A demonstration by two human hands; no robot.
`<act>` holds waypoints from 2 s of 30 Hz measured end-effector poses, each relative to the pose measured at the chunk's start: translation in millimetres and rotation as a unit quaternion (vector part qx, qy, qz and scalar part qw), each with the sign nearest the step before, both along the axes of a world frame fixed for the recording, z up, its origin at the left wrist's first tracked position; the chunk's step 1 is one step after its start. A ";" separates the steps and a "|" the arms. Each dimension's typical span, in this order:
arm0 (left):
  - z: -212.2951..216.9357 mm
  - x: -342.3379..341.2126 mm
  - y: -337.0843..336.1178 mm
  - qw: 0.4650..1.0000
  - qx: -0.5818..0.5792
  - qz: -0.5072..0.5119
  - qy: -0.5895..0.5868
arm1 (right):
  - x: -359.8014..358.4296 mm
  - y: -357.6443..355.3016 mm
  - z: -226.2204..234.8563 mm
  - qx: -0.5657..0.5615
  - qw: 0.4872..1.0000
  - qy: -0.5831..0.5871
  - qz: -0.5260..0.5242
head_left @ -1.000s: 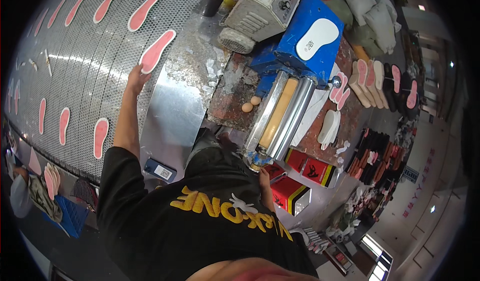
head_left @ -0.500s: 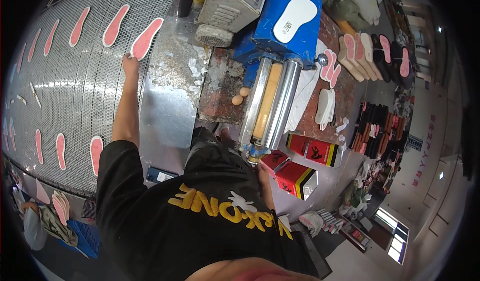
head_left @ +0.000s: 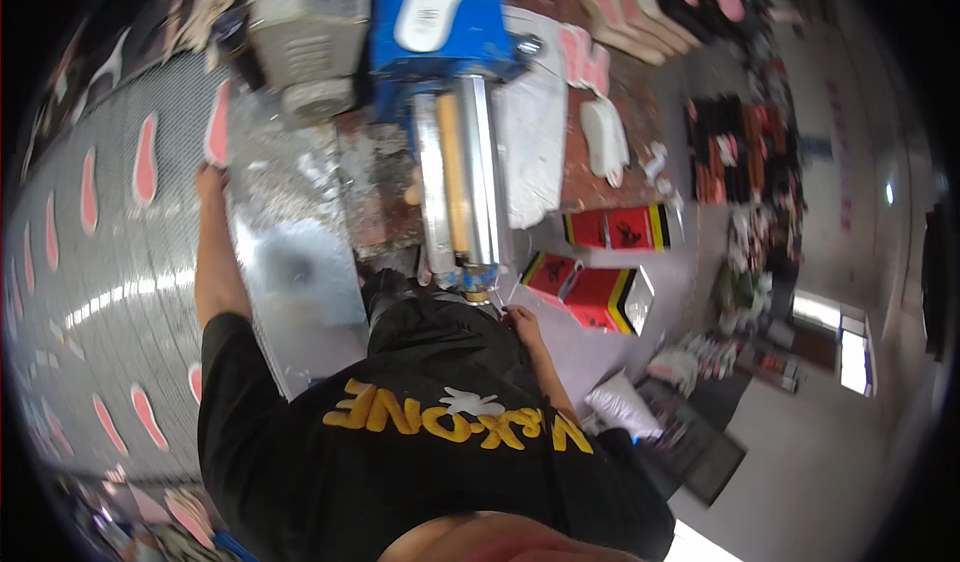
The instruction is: Applying adhesive to shoe midsoles using a roller spreader machine and organizing them with other components.
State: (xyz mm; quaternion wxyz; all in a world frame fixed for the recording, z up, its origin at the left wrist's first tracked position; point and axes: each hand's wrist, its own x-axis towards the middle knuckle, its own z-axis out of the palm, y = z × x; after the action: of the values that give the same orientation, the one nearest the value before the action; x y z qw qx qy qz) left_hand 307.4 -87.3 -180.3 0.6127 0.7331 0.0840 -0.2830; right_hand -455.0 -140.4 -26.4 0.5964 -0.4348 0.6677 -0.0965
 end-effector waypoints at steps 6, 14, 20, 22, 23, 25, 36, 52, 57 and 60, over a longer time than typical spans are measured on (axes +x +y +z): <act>5.5 26.7 18.8 0.994 -0.008 -0.079 0.079 | 8.3 3.1 1.8 0.015 0.999 -0.012 -0.032; 89.2 -30.4 54.7 0.994 0.049 -0.092 0.029 | 13.0 -67.9 2.0 0.057 0.998 0.014 0.031; 132.3 -181.4 88.8 0.983 0.064 -0.164 0.049 | -7.4 -233.2 -22.2 -0.384 0.901 0.106 0.173; 157.7 -243.7 106.5 0.984 0.084 -0.144 0.055 | 11.3 -295.6 12.9 -0.361 0.911 0.141 0.138; 170.9 -274.5 112.9 0.986 0.090 -0.119 0.071 | 19.9 -322.3 31.0 -0.401 0.893 0.171 0.115; 210.0 -333.4 108.8 0.990 0.072 -0.110 0.043 | 6.7 -378.2 37.3 -0.487 0.834 0.247 0.074; 422.3 -473.2 -1.1 0.920 0.106 0.052 -0.374 | -25.6 -498.9 -10.8 -0.384 0.849 0.328 0.157; 465.2 -544.2 -200.8 0.729 -0.150 -0.513 -0.427 | 19.8 -279.6 139.3 0.051 0.797 -0.465 0.383; 463.5 -575.7 -198.8 0.681 -0.141 -0.531 -0.484 | 23.9 -266.9 125.9 -0.127 0.816 -0.302 0.476; 470.8 -589.0 -205.8 0.644 -0.139 -0.532 -0.532 | 33.1 -288.0 122.6 -0.519 0.552 -0.287 0.586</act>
State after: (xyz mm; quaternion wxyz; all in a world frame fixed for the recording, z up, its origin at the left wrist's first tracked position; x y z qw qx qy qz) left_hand -281.6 -293.2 290.5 0.3904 0.5821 -0.7014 -0.1296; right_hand -421.9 -428.4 96.2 0.3519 -0.9133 -0.1071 -0.1748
